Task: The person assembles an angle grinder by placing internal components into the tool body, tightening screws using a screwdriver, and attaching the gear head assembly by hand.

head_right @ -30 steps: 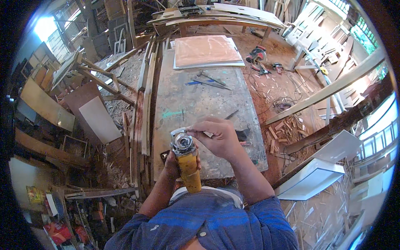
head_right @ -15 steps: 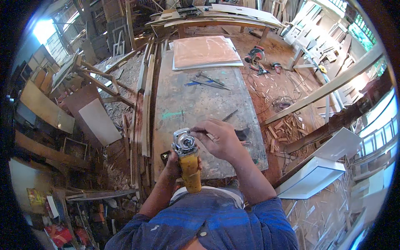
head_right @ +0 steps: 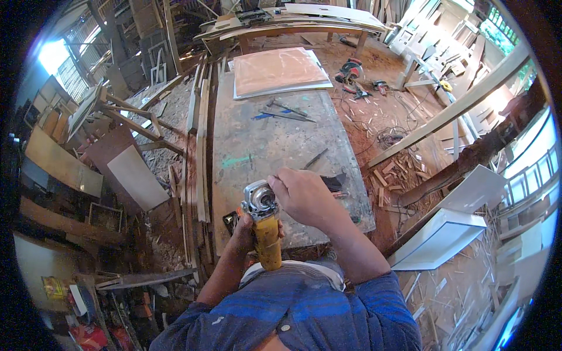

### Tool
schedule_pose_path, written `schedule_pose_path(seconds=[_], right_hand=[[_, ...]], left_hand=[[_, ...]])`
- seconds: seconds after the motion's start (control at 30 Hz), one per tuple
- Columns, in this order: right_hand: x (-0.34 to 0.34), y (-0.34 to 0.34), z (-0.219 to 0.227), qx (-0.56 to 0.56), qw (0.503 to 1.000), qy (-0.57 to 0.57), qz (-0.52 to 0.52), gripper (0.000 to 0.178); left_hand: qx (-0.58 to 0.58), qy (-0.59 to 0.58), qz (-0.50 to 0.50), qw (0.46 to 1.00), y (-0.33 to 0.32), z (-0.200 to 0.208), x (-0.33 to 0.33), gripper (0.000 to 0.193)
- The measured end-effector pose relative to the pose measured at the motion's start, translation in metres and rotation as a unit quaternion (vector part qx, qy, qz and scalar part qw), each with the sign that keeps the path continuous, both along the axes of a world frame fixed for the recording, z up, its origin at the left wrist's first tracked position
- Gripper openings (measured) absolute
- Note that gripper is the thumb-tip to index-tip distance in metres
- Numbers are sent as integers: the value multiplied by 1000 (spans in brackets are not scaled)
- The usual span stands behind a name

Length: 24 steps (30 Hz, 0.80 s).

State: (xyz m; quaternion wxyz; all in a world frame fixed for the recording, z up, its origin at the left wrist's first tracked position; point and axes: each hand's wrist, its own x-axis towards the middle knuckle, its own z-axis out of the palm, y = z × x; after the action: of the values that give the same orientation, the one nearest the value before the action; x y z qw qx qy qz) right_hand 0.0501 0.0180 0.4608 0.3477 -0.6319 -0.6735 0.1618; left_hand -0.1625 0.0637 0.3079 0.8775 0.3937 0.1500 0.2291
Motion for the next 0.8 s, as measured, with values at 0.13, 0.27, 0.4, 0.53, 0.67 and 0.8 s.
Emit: schedule_pose_path(seconds=[0.13, 0.27, 0.4, 0.53, 0.67, 0.8], right_hand=[[3, -8, 6, 5, 999, 17, 32, 28], [10, -8, 10, 7, 999, -12, 50, 26], [14, -6, 6, -18, 999, 8, 42, 23], [21, -9, 8, -27, 997, 51, 59, 22], [17, -12, 12, -39, 995, 87, 13, 20], [17, -12, 8, -23, 995, 98, 15, 20]], left_hand=[[-3, 1, 12, 1000, -4, 2, -1, 95], [2, 34, 13, 999, -9, 7, -2, 94], [-41, 37, 12, 998, -10, 4, -2, 93], [-52, 27, 16, 998, -11, 13, 1, 94], [-29, 16, 1, 999, -3, 0, 1, 93], [-9, 20, 3, 1000, -3, -4, 2, 92]])
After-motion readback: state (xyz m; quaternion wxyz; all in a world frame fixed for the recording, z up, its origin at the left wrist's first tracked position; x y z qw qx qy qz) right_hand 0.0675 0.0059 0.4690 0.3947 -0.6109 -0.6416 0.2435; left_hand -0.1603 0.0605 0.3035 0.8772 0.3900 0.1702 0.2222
